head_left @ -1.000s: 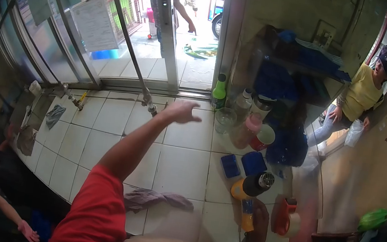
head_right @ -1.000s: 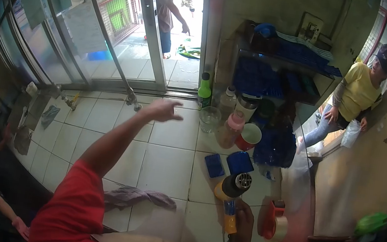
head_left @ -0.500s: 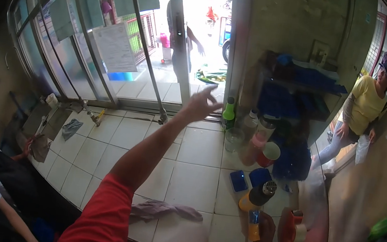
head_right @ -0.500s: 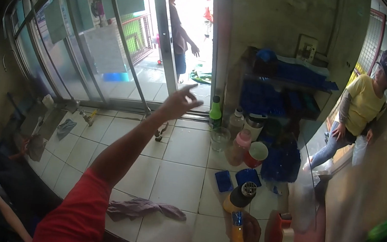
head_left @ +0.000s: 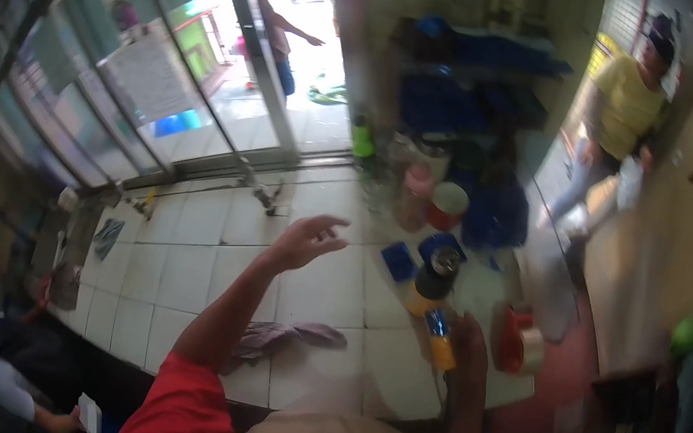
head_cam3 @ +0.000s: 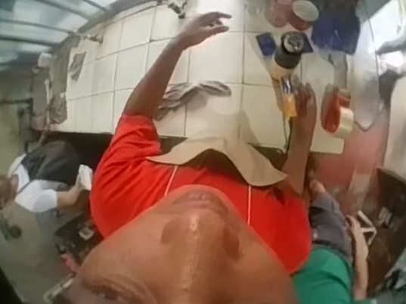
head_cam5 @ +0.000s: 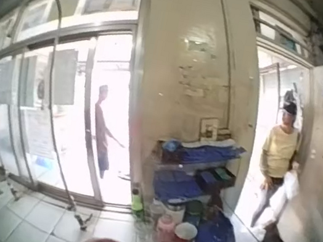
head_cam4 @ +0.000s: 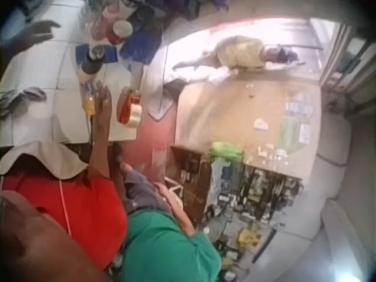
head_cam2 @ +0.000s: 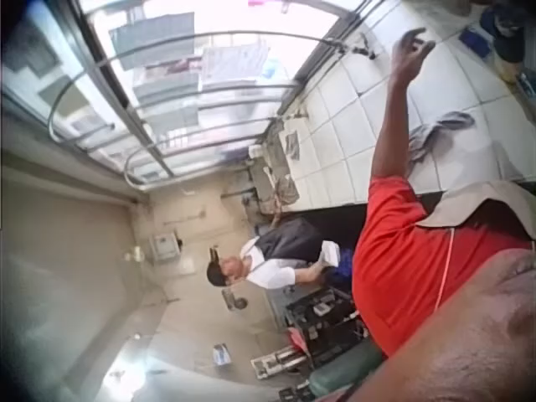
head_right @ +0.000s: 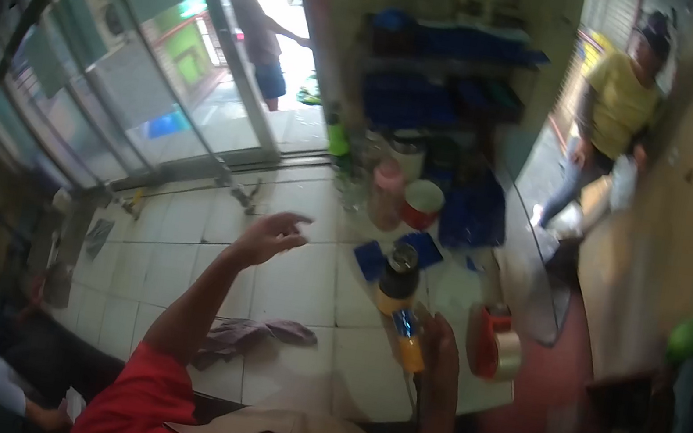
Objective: Preparing and packaging water bottles using bags and a tape dispenser.
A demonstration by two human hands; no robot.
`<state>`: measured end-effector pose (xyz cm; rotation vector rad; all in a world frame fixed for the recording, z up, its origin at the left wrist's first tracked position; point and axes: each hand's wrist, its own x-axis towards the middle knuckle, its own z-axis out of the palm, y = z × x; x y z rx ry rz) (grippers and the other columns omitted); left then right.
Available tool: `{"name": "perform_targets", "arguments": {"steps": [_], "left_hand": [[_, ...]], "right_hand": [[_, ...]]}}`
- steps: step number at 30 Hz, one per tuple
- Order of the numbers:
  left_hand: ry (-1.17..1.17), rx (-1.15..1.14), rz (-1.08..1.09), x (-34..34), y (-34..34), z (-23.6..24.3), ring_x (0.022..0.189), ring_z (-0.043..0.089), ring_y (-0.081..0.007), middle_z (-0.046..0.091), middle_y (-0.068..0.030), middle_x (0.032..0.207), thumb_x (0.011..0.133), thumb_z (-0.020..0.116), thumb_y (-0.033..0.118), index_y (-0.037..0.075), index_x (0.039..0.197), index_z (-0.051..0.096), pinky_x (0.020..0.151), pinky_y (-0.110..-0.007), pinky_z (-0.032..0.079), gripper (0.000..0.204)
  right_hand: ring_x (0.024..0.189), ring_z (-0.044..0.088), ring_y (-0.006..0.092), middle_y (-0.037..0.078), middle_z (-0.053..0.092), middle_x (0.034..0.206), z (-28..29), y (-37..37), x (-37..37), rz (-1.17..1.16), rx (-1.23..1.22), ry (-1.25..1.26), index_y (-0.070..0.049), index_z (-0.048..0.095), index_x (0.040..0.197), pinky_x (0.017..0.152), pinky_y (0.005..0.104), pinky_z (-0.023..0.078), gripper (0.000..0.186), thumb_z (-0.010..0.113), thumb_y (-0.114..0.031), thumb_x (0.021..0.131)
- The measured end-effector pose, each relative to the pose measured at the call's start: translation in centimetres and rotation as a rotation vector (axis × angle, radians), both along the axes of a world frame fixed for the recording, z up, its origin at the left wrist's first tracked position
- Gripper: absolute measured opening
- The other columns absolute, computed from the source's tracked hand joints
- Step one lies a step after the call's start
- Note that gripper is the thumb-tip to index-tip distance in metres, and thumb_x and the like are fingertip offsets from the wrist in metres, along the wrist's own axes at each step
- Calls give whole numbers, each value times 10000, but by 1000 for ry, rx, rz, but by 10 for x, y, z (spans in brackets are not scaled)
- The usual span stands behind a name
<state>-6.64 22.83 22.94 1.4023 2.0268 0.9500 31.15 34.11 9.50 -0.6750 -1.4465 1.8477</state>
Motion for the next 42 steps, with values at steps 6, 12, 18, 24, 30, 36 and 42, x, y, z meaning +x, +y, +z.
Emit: {"name": "perform_targets", "arguments": {"steps": [6,12,18,24,30,36,42], "left_hand": [[-739,-3,-381,50,-87,0,730,607,-147,674,-87,900,778,774,32,-31,1135,647,651,-246,486,384],[-483,-48,-995,136,-68,8,712,569,-156,677,-63,854,804,800,93,-7,1135,675,693,-252,472,368],[-331,-124,-881,184,-70,-28,721,591,-152,686,-46,888,818,785,100,45,1170,674,686,-260,493,373],[22,2,-686,154,-95,-74,717,598,-164,674,-33,893,806,793,124,87,1144,681,672,-278,500,359],[376,112,-347,99,-145,-128,743,591,-223,623,-47,896,773,786,165,116,1023,671,682,-335,493,280],[582,158,-213,86,-187,-175,821,603,-251,604,-54,920,787,764,259,135,1034,658,735,-371,491,296],[577,141,-182,95,-183,-170,833,590,-272,589,-61,919,779,746,258,140,1000,654,755,-377,479,267]], "right_hand": [[1153,554,243,172,553,1322,25,-4,56,-136,41,232,-7,446,1434,993,356,430,631,656,-262,896],[1014,582,204,151,620,1175,74,-51,108,-342,107,365,-1,531,1348,921,314,466,556,711,-167,848],[888,567,123,72,646,1013,40,-95,109,-592,51,190,-4,626,1200,826,224,468,280,609,-66,927],[667,505,119,30,614,778,-124,-184,170,-261,346,-419,-48,667,906,628,264,446,177,588,-195,965],[716,574,147,61,674,944,-145,-181,191,652,1386,-707,-83,692,1059,667,298,523,281,475,-257,1017],[732,583,169,65,666,940,-90,-185,132,207,1386,-1231,-77,661,1088,710,319,525,249,475,-226,1018],[749,592,191,69,659,936,-17,-189,90,-238,1311,-1743,-71,631,1116,753,340,528,222,474,-195,1020]]}}
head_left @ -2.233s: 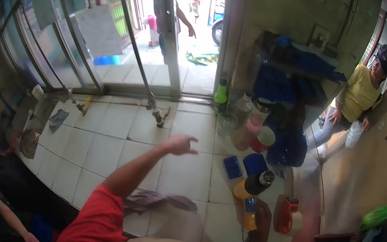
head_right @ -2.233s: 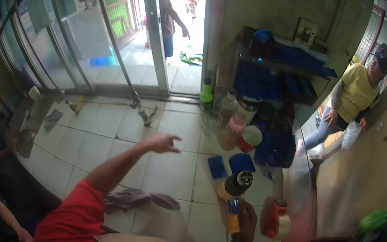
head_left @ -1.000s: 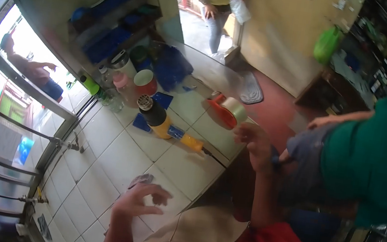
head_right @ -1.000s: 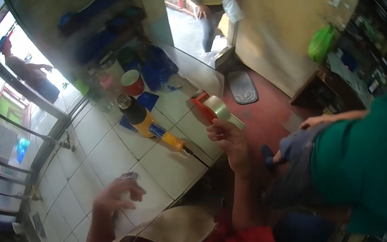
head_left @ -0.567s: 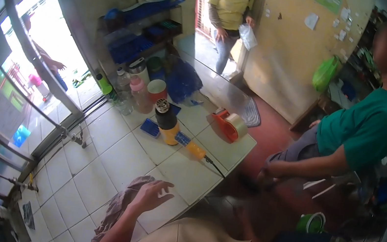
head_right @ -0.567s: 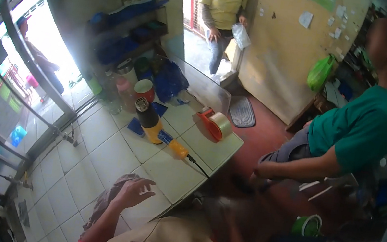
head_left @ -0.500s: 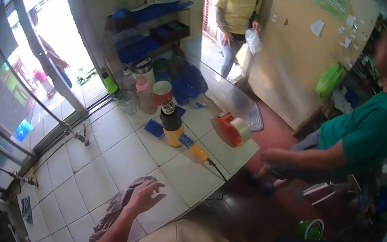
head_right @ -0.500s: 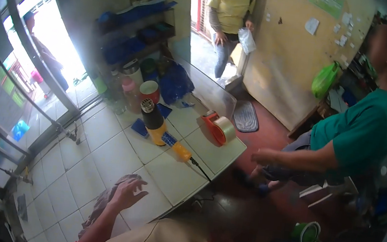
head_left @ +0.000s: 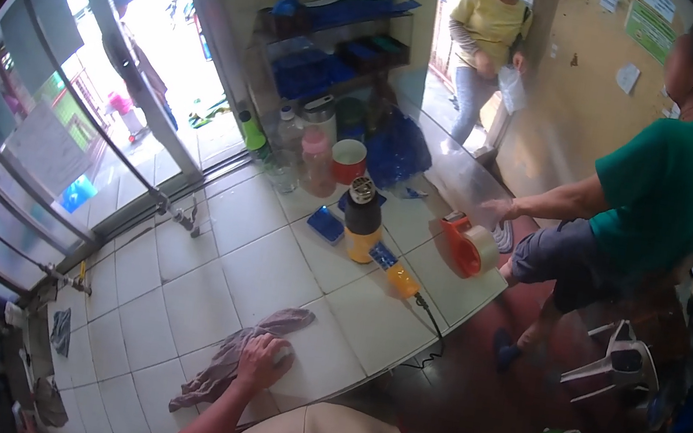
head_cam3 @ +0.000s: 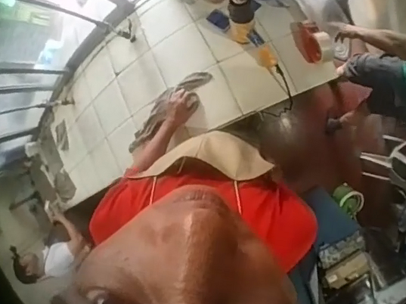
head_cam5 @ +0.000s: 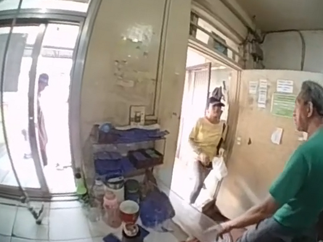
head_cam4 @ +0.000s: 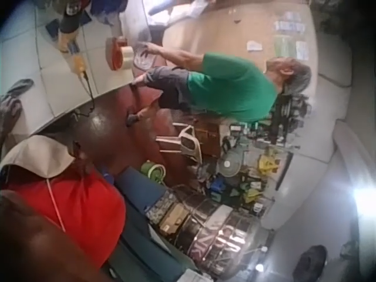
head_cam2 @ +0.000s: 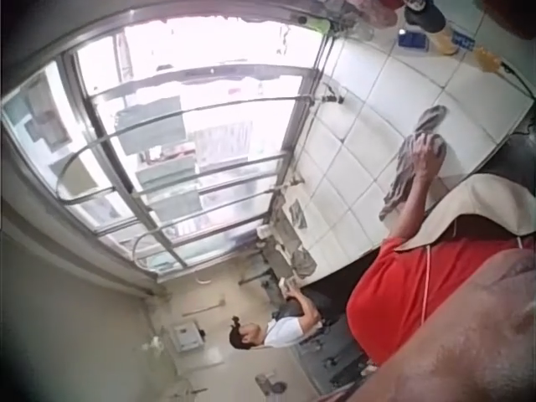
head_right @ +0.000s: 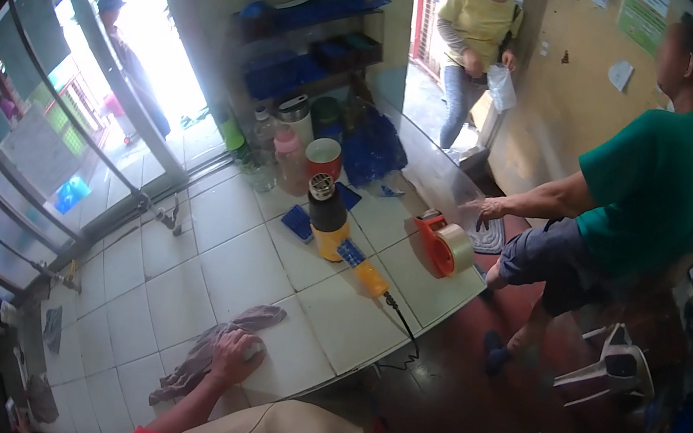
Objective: Preparing and packaging water bottles using bags and a tape dispenser.
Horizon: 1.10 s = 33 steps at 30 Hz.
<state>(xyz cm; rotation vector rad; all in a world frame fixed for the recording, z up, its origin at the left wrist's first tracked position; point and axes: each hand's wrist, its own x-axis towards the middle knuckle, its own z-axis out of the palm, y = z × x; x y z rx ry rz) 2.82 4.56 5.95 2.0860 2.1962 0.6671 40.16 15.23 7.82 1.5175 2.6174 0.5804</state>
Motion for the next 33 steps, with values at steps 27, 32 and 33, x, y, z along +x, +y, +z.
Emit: {"name": "perform_targets", "arguments": {"steps": [27,32,33], "left_hand": [[56,31,66,7,2,2,775,589,-214,603,-33,895,781,756,280,143,965,653,738,-339,492,252],[61,26,77,7,0,0,775,588,-212,598,-29,892,785,753,286,149,971,653,739,-336,491,252],[60,24,78,7,0,0,776,587,-212,596,-27,892,786,752,287,150,973,653,740,-336,491,252]], "right_hand": [[1121,630,271,184,564,1345,44,134,-61,455,927,518,-99,455,1451,924,390,565,526,359,-417,1043],[1090,631,266,177,572,1305,45,150,-70,377,969,466,-94,472,1417,911,387,563,493,363,-396,1042],[1084,631,265,176,574,1297,44,151,-69,361,974,451,-93,475,1410,908,386,562,487,364,-392,1042]]}}
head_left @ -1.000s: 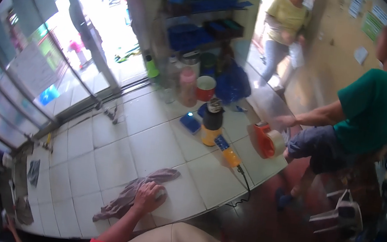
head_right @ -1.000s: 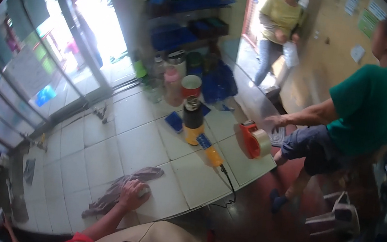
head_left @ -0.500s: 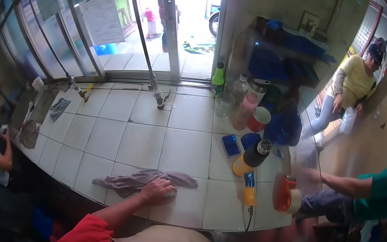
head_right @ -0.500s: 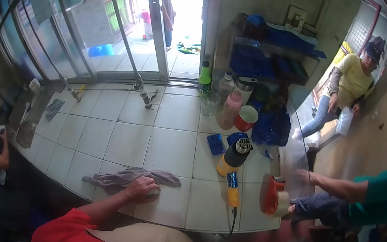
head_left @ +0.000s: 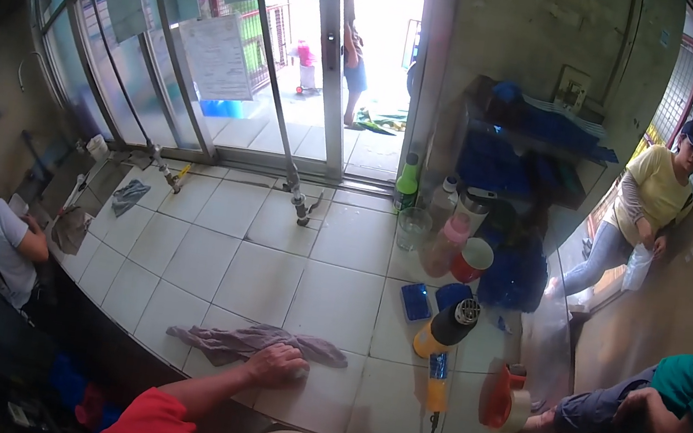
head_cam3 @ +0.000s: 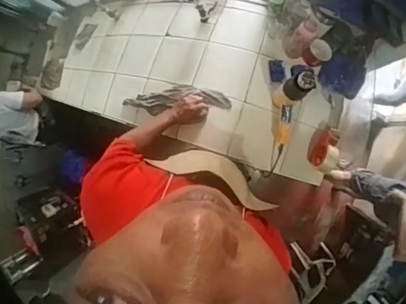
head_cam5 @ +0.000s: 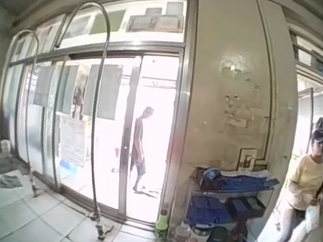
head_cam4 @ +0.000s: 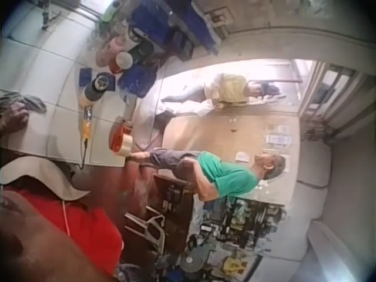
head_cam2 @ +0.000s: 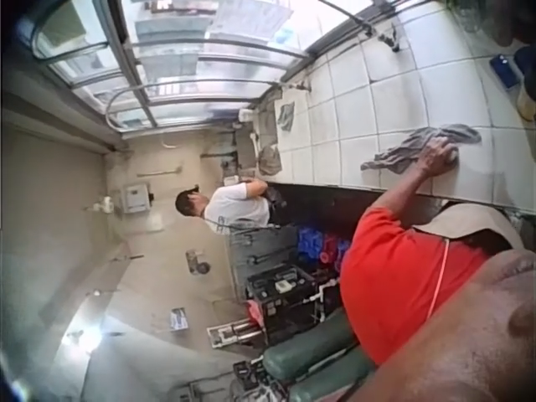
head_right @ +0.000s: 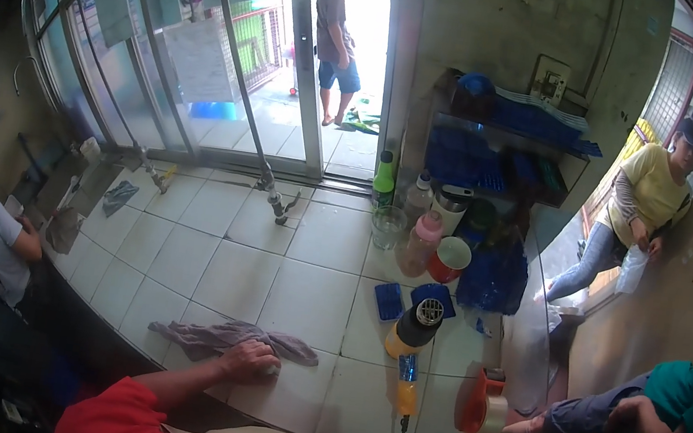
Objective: Preparing and packaging water bottles using bags and a tape dispenser.
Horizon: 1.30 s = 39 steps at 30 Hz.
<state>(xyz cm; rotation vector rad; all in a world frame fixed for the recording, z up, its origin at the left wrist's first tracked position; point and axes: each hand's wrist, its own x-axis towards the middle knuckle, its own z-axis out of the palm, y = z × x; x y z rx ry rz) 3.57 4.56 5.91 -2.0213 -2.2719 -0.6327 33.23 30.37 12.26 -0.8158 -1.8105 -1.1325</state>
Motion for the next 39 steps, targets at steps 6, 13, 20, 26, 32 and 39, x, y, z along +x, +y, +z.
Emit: {"name": "perform_targets", "arguments": {"steps": [6,13,20,26,32,39], "left_hand": [[9,-10,-7,-2,-2,-2,781,588,-213,594,-24,896,791,750,292,152,982,650,746,-334,489,257],[-25,-14,-30,-4,0,2,804,587,-228,586,-44,925,817,728,309,145,1001,633,757,-347,486,265],[-32,5,-30,-11,1,1,817,586,-221,593,-39,932,809,736,295,147,997,646,755,-344,485,255],[-60,17,-24,-11,-3,0,819,584,-228,594,-46,941,814,735,285,145,1013,644,751,-344,484,260],[-237,-8,-41,-2,-2,8,821,605,-256,595,-75,966,821,735,273,133,1155,617,736,-373,508,381],[80,58,313,-162,202,63,590,535,-161,607,-8,871,901,667,234,84,1439,473,547,-319,484,591]], "right_hand": [[1047,632,260,168,583,1248,-3,-5,2,-143,-4,-45,-87,495,1369,892,382,560,450,369,-367,1040],[1003,632,253,159,595,1192,-5,-27,9,-311,-6,-130,-80,518,1321,873,378,557,408,374,-337,1038],[960,633,247,149,606,1135,-6,-52,4,-495,-3,-208,-73,541,1273,854,373,554,370,380,-308,1036],[923,634,242,141,616,1087,-5,-61,-23,-661,17,-196,-67,560,1232,837,369,551,341,385,-283,1034],[885,634,236,133,626,1038,-2,-37,-59,-814,34,-110,-61,580,1191,821,365,549,316,390,-257,1032],[842,635,230,123,637,982,-6,-40,-29,-1012,34,-246,-54,603,1143,802,360,546,294,395,-228,1030]]}}
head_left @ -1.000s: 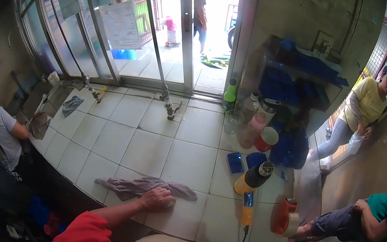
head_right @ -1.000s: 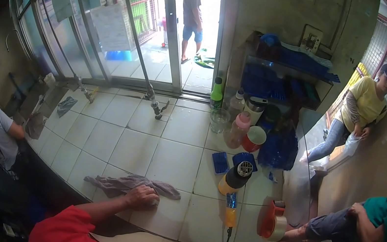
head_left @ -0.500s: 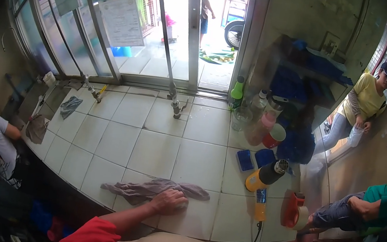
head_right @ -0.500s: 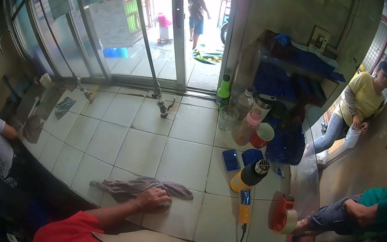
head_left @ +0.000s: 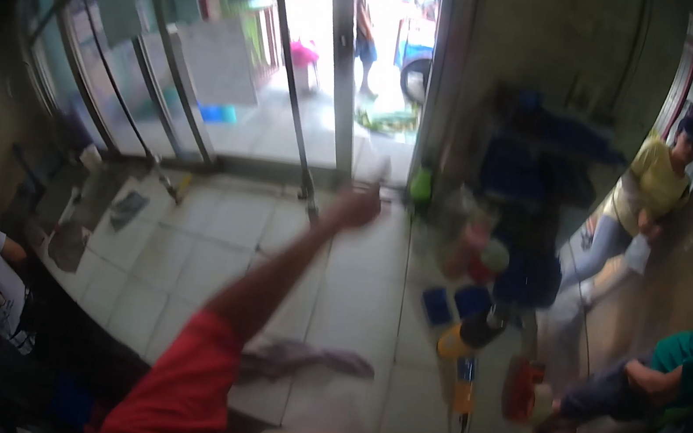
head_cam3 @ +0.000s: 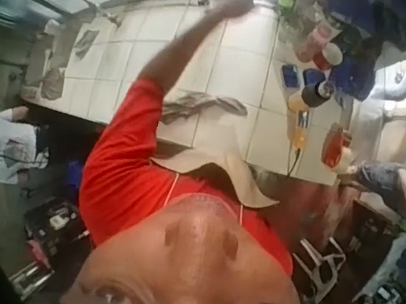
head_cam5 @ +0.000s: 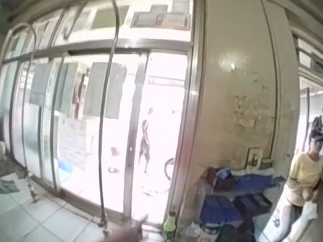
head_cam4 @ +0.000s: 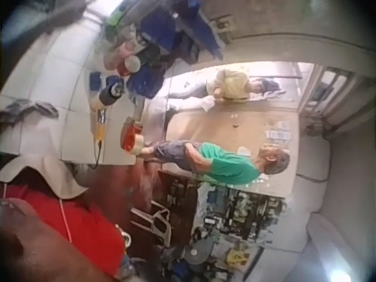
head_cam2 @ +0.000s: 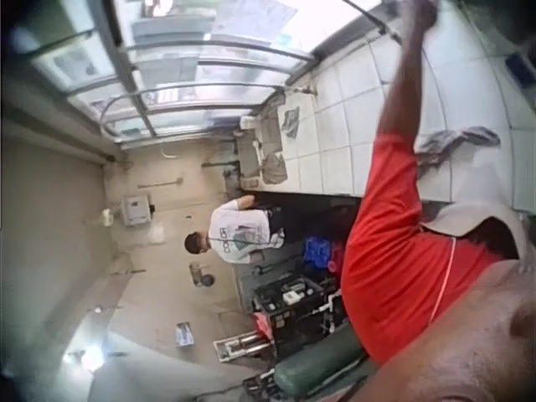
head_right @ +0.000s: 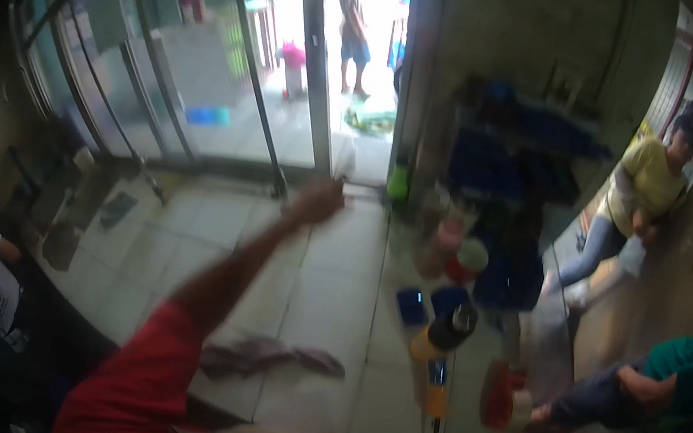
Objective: Preparing and packaging water bottles using bags and a tape dispenser.
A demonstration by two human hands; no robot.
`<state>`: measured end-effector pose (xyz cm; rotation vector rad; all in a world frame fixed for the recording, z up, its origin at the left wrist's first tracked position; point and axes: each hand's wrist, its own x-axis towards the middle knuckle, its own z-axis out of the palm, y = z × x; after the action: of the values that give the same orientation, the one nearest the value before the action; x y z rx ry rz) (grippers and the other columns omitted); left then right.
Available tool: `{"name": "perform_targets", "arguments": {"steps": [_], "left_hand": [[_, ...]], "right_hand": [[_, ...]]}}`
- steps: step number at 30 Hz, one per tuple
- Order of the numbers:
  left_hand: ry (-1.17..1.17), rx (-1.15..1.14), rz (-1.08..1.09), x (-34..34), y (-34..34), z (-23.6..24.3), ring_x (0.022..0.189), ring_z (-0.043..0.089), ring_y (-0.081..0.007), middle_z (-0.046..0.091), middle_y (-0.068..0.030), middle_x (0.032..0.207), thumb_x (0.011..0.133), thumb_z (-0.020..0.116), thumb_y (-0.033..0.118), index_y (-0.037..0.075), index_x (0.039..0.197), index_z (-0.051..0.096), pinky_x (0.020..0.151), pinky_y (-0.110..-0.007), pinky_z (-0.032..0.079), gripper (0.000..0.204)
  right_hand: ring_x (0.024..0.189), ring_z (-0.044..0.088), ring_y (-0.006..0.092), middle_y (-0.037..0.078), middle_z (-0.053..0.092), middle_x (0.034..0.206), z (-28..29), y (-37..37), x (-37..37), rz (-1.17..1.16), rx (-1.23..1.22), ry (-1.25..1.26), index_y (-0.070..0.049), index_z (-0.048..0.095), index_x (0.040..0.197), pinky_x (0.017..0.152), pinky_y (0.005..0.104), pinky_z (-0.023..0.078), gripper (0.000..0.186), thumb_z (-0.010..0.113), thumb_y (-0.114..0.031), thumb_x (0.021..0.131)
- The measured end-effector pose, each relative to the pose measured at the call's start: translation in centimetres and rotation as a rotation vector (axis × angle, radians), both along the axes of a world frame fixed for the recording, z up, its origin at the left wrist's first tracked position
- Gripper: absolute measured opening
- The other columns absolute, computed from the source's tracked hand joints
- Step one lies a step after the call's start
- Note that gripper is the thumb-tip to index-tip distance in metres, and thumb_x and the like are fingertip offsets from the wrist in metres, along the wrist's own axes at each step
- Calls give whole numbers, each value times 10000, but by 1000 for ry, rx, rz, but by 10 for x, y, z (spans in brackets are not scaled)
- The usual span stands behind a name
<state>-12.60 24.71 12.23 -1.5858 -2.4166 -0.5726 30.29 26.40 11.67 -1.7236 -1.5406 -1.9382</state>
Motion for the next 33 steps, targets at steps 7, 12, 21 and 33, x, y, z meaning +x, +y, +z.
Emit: {"name": "perform_targets", "arguments": {"steps": [7,12,21,33], "left_hand": [[-380,80,-281,-119,122,17,721,602,-202,653,-53,871,916,576,267,82,1062,662,681,-352,534,251],[-224,-457,-301,35,76,20,843,679,-267,735,-57,1008,887,630,346,186,1322,626,697,-370,548,463],[-718,-369,26,34,-121,-32,729,628,-236,697,-91,937,919,671,341,160,1340,603,695,-349,507,463],[-423,87,136,97,-164,-61,589,529,-189,591,-25,734,857,704,256,132,1144,706,585,-330,444,312]], "right_hand": [[799,636,224,114,648,925,34,21,103,-226,77,-255,-47,626,1095,783,356,543,280,401,-199,1028],[768,636,219,107,657,885,24,34,34,-186,128,-203,-42,643,1061,769,352,541,276,405,-178,1027],[712,637,211,95,671,812,12,20,9,-429,89,-134,-33,672,999,745,346,537,283,412,-140,1024],[733,646,202,65,700,870,90,-81,-18,-430,-434,386,-31,695,1007,743,325,526,277,443,-146,1011]]}}
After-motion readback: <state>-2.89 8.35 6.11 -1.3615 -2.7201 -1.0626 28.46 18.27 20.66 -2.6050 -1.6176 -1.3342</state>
